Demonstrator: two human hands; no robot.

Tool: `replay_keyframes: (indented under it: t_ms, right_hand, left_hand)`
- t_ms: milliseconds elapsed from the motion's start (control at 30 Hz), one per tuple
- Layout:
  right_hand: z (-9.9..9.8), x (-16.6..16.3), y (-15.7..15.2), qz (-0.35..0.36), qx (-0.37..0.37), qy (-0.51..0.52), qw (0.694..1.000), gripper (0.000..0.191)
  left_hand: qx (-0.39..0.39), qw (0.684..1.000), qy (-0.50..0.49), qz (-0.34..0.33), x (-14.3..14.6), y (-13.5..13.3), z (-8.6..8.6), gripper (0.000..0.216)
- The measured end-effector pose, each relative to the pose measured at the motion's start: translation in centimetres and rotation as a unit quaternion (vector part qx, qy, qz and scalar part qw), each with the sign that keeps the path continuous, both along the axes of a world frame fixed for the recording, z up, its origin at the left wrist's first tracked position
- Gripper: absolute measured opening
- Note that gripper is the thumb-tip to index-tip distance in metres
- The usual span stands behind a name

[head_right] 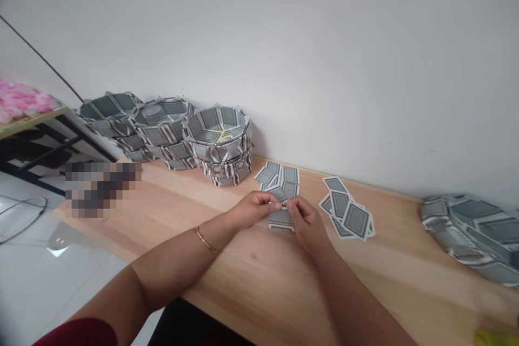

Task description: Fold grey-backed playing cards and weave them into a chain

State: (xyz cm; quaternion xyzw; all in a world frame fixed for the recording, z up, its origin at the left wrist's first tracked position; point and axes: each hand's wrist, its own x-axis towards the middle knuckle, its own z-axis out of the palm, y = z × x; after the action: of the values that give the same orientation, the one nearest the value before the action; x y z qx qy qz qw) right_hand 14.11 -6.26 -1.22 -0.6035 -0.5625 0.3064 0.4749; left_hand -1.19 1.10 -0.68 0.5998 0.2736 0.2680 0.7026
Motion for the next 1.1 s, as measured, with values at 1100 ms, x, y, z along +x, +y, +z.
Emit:
replay_keyframes:
  t_ms: [1100]
  right_hand:
    - [-0.1,0.13,0.0,0.026,-0.001,0.027,0.999,0.03]
  left_hand:
    - [0.007,1.0,0.005,-0.01,-0.11,0.02,0.19,0.04]
